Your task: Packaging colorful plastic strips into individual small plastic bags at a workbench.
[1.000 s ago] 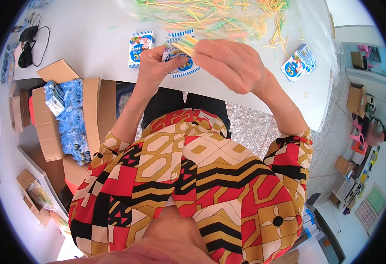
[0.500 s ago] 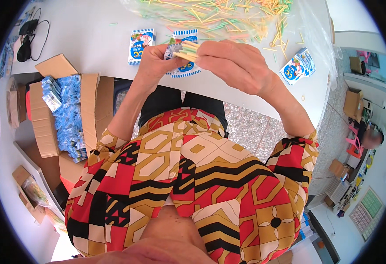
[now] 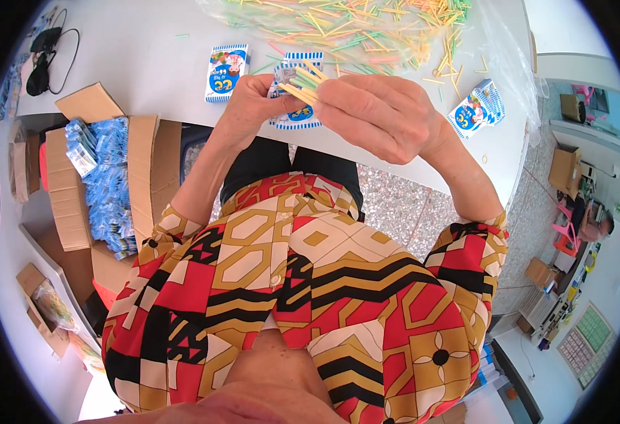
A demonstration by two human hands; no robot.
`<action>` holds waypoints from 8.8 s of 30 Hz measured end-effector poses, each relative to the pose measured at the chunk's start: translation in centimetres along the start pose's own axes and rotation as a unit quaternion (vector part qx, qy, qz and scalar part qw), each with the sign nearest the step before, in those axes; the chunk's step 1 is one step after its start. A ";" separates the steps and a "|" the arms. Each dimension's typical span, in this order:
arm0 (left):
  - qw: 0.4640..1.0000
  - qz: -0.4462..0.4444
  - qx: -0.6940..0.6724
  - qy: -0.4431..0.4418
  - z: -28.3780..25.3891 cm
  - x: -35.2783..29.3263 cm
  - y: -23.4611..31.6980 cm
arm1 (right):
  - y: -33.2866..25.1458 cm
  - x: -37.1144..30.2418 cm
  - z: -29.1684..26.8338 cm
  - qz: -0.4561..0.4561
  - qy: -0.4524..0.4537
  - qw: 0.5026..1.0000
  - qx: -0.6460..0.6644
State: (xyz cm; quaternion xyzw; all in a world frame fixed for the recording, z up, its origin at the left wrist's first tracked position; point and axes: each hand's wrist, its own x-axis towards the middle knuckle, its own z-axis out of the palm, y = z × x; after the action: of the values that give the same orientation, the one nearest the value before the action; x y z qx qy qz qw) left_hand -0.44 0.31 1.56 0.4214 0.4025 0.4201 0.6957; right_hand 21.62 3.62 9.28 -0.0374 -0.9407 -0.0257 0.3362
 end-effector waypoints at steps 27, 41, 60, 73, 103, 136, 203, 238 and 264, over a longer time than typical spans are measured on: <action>0.969 0.120 0.211 0.038 -0.5 0.2 -0.6 | -0.2 0.2 0.7 0.367 0.036 0.886 0.280; 0.991 0.090 0.099 0.010 0.2 0.0 -0.6 | -0.3 0.7 -0.1 0.369 -0.002 0.887 0.279; 0.981 0.111 0.159 0.028 0.1 -0.1 -0.5 | 0.0 1.8 0.3 0.352 -0.069 0.898 0.254; 0.983 0.107 0.148 0.024 0.3 0.5 -0.8 | 5.7 1.2 3.6 -0.057 0.328 0.702 0.629; 0.973 0.058 0.217 0.054 1.0 1.8 2.9 | 1.3 -0.8 2.0 0.522 0.110 0.767 0.357; 0.982 0.133 0.047 0.126 0.7 4.1 0.6 | 4.7 -30.2 -4.6 0.716 0.212 0.665 0.024; 0.962 0.162 0.148 0.160 -1.5 3.3 -1.6 | 18.0 -8.0 2.8 0.406 -0.047 0.910 -0.071; 0.970 0.139 0.099 0.171 -1.2 2.6 -0.9 | 22.7 -0.2 14.4 0.447 -0.135 0.861 -0.200; 0.967 0.145 0.114 0.177 -0.4 2.5 -1.6 | 23.8 -4.4 12.3 0.450 0.007 0.889 -0.081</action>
State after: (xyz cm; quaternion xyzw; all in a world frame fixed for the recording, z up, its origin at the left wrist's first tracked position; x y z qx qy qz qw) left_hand 0.35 2.27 -0.55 0.4707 0.4989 0.5357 0.4926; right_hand 19.33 27.99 -2.44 -0.4842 -0.8151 0.0517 0.3138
